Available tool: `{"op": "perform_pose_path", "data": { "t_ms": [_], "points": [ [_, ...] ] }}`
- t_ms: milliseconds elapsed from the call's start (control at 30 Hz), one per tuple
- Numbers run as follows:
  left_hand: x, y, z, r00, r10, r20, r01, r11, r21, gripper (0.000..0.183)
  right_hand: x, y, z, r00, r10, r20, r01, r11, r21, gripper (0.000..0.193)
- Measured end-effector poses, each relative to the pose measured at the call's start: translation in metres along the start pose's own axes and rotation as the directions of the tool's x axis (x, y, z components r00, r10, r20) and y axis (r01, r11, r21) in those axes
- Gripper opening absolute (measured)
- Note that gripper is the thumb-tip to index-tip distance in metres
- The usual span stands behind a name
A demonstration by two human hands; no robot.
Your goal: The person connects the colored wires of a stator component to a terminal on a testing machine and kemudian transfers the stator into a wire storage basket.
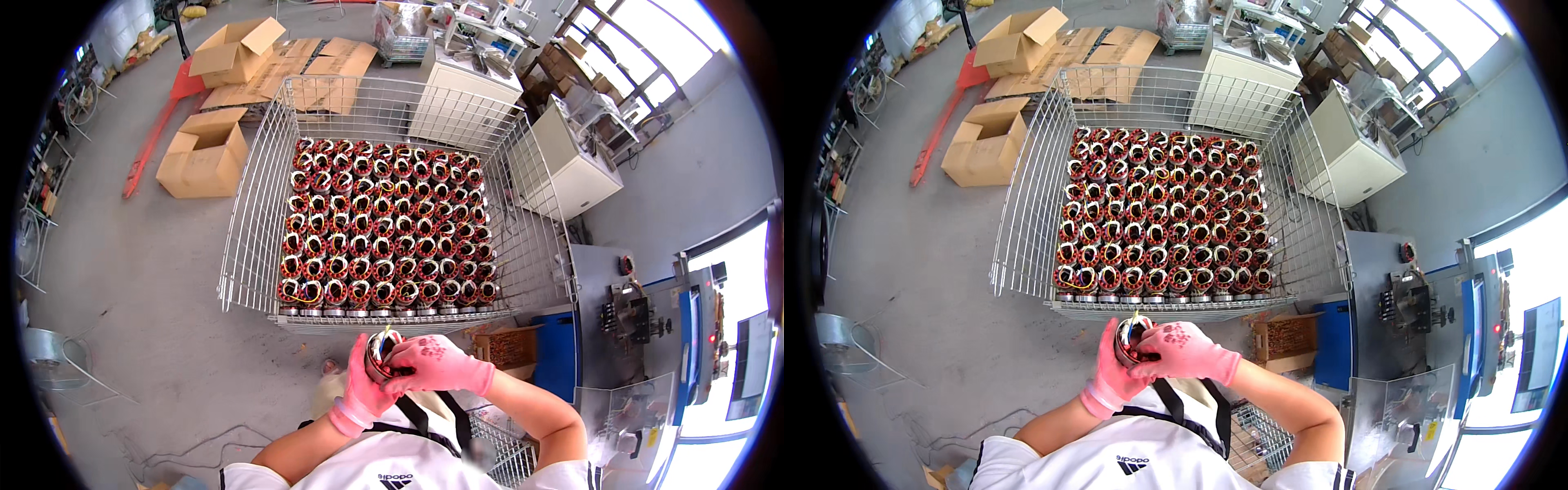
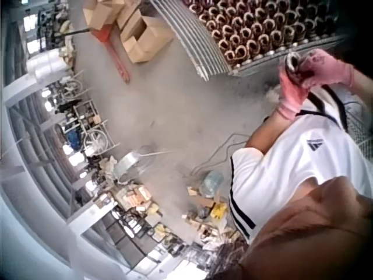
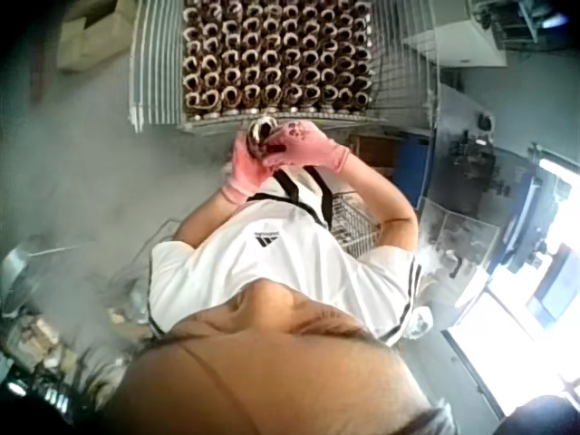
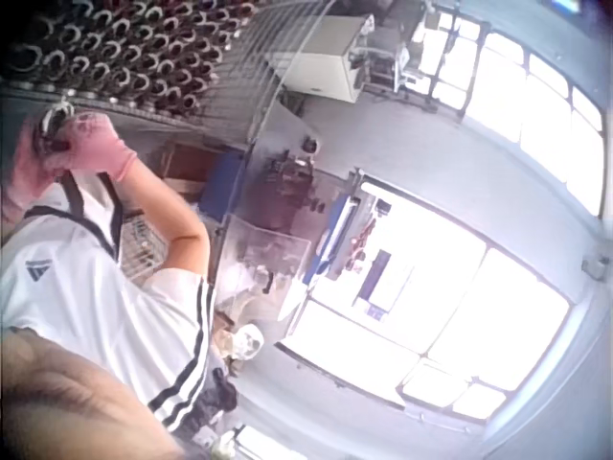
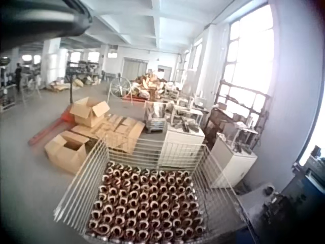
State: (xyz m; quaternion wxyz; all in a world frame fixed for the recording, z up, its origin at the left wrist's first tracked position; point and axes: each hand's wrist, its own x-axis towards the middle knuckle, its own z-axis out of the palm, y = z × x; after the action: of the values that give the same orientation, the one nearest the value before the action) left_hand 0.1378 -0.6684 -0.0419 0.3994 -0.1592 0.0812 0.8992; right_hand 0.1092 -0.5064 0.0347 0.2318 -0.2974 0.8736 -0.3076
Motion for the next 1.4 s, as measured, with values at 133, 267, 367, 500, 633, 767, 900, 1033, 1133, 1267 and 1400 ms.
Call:
{"op": "perform_pose_path", "data": {
  "t_ms": [133, 267, 367, 500, 633, 767, 900, 1033, 1133, 1267, 1400],
  "points": [
    [0.021, 0.023, -0.028, 0.984, 0.166, -0.058, -0.161, 0.983, 0.088, 0.068, 0.044, 0.020, 0.007, 0.999, 0.039, 0.021, -0.037, 0.997, -0.065, 0.040],
    [0.061, 0.061, -0.042, 0.905, 0.420, -0.068, -0.364, 0.847, 0.386, 0.067, 0.091, 0.059, 0.002, 0.997, 0.055, -0.050, -0.047, 0.989, 0.140, 0.034],
    [0.079, 0.126, -0.029, 0.962, 0.274, -0.004, -0.227, 0.806, 0.547, 0.077, 0.119, 0.120, 0.003, 0.978, 0.201, 0.054, -0.205, 0.891, 0.404, 0.033],
    [0.110, 0.271, -0.049, 0.494, 0.805, 0.328, 0.293, -0.509, 0.809, 0.082, 0.170, 0.225, -0.038, 0.975, 0.210, -0.074, -0.205, 0.976, 0.067, 0.034],
    [0.129, 0.396, -0.054, 0.406, 0.889, 0.212, 0.620, -0.438, 0.651, 0.077, 0.259, 0.395, -0.029, 0.905, 0.212, -0.369, -0.254, 0.965, -0.071, 0.018],
    [0.146, 0.418, -0.071, 0.331, 0.943, -0.043, 0.671, -0.203, 0.713, 0.073, 0.357, 0.528, -0.025, 0.872, 0.167, -0.461, -0.283, 0.939, -0.195, 0.022],
    [0.133, 0.424, -0.092, 0.276, 0.960, 0.041, 0.753, -0.242, 0.612, 0.068, 0.425, 0.587, -0.026, 0.866, 0.211, -0.454, -0.340, 0.914, -0.223, 0.022],
    [0.140, 0.427, -0.082, 0.309, 0.951, -0.008, 0.761, -0.242, 0.602, 0.060, 0.452, 0.628, -0.012, 0.891, 0.219, -0.398, -0.346, 0.895, -0.282, 0.019],
    [0.136, 0.424, -0.086, 0.288, 0.958, 0.000, 0.764, -0.229, 0.604, 0.057, 0.459, 0.631, -0.009, 0.918, 0.219, -0.330, -0.323, 0.896, -0.305, 0.023],
    [0.128, 0.426, -0.094, 0.306, 0.952, 0.014, 0.736, -0.246, 0.631, 0.056, 0.460, 0.634, -0.005, 0.917, 0.206, -0.343, -0.297, 0.925, -0.238, 0.030],
    [0.130, 0.425, -0.087, 0.306, 0.952, -0.028, 0.744, -0.221, 0.631, 0.055, 0.458, 0.637, -0.007, 0.919, 0.206, -0.336, -0.284, 0.937, -0.204, 0.031]
  ]
}}
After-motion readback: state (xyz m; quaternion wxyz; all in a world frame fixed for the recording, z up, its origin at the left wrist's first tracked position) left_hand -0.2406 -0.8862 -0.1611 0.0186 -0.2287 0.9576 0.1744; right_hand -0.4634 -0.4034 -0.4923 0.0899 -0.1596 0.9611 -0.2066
